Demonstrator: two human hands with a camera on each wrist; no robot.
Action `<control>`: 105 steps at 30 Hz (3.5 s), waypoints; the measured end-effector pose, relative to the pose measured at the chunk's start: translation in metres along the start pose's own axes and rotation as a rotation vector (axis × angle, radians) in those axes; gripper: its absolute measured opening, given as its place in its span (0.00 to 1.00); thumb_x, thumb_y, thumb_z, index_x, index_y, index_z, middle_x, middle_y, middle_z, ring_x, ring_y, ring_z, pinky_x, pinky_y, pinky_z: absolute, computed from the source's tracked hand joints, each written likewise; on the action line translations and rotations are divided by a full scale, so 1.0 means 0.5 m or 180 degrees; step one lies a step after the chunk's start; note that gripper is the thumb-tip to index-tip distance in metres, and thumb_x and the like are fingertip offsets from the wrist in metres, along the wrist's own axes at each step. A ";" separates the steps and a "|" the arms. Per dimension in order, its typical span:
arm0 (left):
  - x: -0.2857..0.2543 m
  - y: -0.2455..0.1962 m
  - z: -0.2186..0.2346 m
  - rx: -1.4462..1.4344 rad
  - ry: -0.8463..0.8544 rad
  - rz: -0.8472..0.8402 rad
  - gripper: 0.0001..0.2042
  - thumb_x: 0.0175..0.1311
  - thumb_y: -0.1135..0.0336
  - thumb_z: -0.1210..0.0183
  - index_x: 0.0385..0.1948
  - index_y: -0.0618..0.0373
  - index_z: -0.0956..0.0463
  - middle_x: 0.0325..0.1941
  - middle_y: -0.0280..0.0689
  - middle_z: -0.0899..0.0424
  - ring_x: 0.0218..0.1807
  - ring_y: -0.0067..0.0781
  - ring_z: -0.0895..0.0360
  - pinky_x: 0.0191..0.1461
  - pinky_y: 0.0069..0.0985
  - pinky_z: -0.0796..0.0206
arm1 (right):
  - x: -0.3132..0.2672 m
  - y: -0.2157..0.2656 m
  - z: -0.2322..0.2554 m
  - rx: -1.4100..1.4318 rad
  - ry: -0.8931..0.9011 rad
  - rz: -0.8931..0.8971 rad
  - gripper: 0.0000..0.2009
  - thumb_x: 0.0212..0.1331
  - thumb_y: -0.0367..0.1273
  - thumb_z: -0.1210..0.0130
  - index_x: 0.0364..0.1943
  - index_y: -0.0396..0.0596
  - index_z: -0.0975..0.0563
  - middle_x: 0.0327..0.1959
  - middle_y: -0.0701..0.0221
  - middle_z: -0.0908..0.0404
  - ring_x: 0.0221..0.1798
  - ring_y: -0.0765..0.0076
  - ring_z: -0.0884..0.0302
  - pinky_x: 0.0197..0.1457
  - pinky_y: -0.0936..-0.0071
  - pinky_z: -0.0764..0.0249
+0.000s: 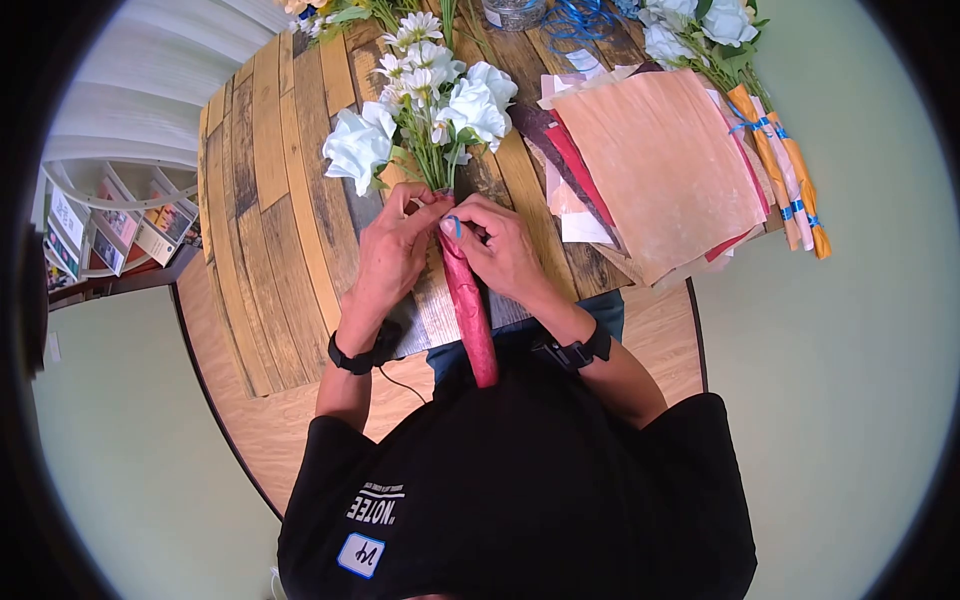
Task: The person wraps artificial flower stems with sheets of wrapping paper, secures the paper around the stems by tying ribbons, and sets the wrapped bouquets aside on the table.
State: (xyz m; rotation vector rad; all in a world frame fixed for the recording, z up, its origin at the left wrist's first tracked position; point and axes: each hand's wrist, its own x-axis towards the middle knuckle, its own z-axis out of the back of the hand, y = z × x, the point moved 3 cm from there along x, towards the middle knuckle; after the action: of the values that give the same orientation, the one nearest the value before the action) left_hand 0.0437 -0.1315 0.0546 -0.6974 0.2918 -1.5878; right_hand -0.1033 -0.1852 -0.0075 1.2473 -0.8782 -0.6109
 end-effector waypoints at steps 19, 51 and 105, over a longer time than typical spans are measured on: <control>-0.016 0.007 -0.027 -0.0289 -0.0267 0.0133 0.04 0.66 0.78 0.42 0.40 0.61 0.26 0.40 0.44 0.22 0.40 0.51 0.21 0.43 0.36 0.28 | 0.003 0.008 0.001 0.0137 -0.0129 -0.0014 0.10 0.70 0.32 0.42 0.41 0.37 0.20 0.37 0.70 0.21 0.35 0.78 0.28 0.36 0.79 0.32; -0.022 0.006 -0.035 -0.0746 -0.0195 0.0949 0.07 0.65 0.71 0.37 0.41 0.60 0.17 0.34 0.47 0.14 0.36 0.51 0.16 0.40 0.37 0.25 | 0.001 -0.005 0.004 0.0269 -0.0282 -0.0500 0.10 0.71 0.35 0.43 0.42 0.40 0.22 0.32 0.73 0.21 0.33 0.82 0.29 0.38 0.78 0.30; -0.021 0.019 -0.050 -0.1976 0.0334 0.2021 0.06 0.73 0.69 0.41 0.37 0.63 0.22 0.25 0.28 0.22 0.25 0.15 0.29 0.29 0.18 0.36 | 0.010 -0.019 0.003 0.0892 -0.0300 -0.0775 0.06 0.68 0.29 0.40 0.41 0.40 0.21 0.32 0.77 0.19 0.34 0.88 0.25 0.36 0.86 0.28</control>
State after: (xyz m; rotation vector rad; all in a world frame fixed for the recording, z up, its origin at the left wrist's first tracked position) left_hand 0.0367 -0.1280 0.0270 -0.8773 1.0065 -0.9133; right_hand -0.1011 -0.1924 -0.0155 1.6046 -0.9194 -0.7635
